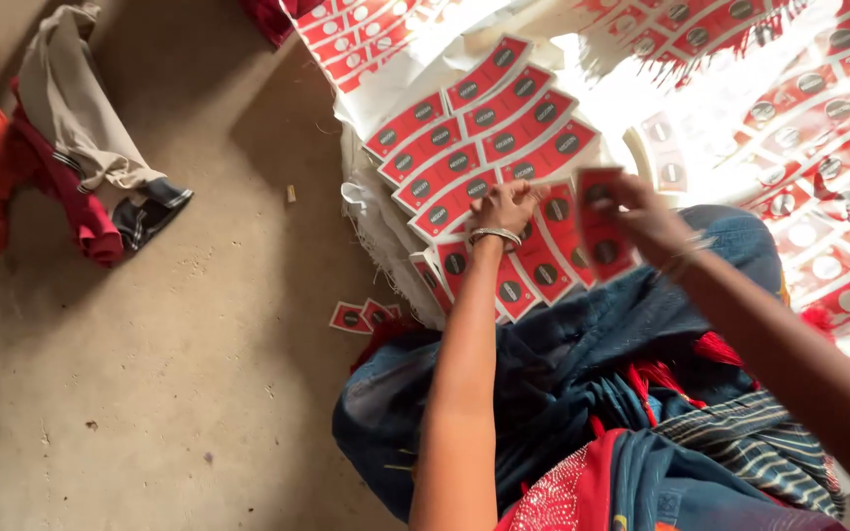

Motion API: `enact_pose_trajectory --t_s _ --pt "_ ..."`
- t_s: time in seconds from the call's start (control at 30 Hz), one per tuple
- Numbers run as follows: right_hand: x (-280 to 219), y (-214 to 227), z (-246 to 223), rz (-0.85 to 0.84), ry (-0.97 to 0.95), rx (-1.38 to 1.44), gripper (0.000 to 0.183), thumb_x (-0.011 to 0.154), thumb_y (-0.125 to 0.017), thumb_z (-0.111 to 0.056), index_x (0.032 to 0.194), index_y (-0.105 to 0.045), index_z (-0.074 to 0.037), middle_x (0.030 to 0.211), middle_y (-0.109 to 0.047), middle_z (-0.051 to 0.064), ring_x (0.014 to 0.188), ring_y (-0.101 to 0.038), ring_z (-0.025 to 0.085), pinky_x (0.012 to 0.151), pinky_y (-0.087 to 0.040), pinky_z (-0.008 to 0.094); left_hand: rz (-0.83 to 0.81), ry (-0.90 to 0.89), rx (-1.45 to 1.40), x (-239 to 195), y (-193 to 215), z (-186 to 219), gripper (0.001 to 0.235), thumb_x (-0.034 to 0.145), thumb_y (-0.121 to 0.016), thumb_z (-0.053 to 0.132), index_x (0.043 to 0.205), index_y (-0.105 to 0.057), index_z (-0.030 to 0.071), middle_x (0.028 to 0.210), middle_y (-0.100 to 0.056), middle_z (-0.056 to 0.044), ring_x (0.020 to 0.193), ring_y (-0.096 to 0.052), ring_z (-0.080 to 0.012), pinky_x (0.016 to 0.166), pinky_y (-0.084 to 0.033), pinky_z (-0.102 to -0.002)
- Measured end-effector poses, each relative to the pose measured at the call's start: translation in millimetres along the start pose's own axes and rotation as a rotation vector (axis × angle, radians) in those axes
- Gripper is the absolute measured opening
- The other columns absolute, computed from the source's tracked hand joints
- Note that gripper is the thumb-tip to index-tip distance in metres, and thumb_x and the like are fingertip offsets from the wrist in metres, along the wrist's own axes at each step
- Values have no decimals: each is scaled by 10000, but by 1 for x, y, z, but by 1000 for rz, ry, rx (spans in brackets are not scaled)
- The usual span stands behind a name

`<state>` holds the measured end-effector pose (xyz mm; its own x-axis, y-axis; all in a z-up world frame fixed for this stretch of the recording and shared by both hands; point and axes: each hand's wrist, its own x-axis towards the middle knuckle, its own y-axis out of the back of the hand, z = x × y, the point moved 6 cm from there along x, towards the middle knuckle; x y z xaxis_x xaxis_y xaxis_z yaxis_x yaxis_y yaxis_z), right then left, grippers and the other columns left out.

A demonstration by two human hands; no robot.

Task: The person sits on the floor and repeatedly picks up red rectangular stickers from a white sheet, separates them, and places them into neat stacks. The hands work continuously, aligning and stacking the stickers into multiple piles.

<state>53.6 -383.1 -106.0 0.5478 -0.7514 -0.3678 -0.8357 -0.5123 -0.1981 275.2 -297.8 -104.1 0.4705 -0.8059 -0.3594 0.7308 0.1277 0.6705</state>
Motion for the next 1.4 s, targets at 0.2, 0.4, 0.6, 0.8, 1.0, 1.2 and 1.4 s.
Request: enact_pose_trajectory --t_s 0.2,0.4,0.6,0.8,1.0,1.2,1.4 --pt "14 -41 11 42 -79 -381 484 825 -798 -97 1165 -456 -63 1015 -691 191 935 -719 293 780 -606 452 62 -291 -69 31 -26 -36 269 1014 -589 401 1026 -755 191 897 -738 -76 947 -706 -217 921 -515 -468" --pt "14 -28 57 -216 -444 290 427 850 -743 -106 1234 -619 34 1072 -753 151 981 -746 235 872 -618 393 165 -311 191 -11 -13 -38 251 883 -724 399 1065 -730 226 1181 -681 -44 1326 -414 -270 1025 35 -737" --pt "7 -35 44 -273 -173 314 362 833 -753 -51 1171 -655 38 1055 -752 157 962 -748 212 903 -627 378 141 -253 94 2 -32 -39 199 947 -578 242 1054 -739 287 1079 -772 96 1237 -568 -157 1137 -148 -614" --pt "-40 -40 6 -88 242 -175 249 868 -751 -17 1100 -669 16 964 -749 135 830 -742 193 718 -640 356 415 -419 134 -21 -36 -17 184 1008 -581 373 923 -694 255 1042 -727 97 1056 -551 -182 992 -282 -539" --pt "-83 -48 12 -107 544 -473 170 893 -697 11 1059 -658 6 883 -695 115 841 -672 170 702 -570 338 514 -515 149 -6 -47 -35 215 979 -591 390 903 -707 225 951 -683 54 1046 -558 -214 942 -327 -442" --pt "-13 -16 31 -71 142 -23 201 915 -723 -21 1099 -644 -2 991 -724 84 926 -703 158 778 -618 326 53 -345 -424 14 -38 -61 314 973 -527 368 986 -778 181 952 -769 47 962 -701 -136 938 -446 -397" --pt "2 -30 15 -189 -53 13 333 856 -754 -53 1166 -651 11 1012 -749 113 887 -738 173 784 -621 339 -141 -126 6 4 -32 -22 311 878 -668 518 1006 -809 272 866 -779 -7 889 -727 -168 1005 -387 -416"
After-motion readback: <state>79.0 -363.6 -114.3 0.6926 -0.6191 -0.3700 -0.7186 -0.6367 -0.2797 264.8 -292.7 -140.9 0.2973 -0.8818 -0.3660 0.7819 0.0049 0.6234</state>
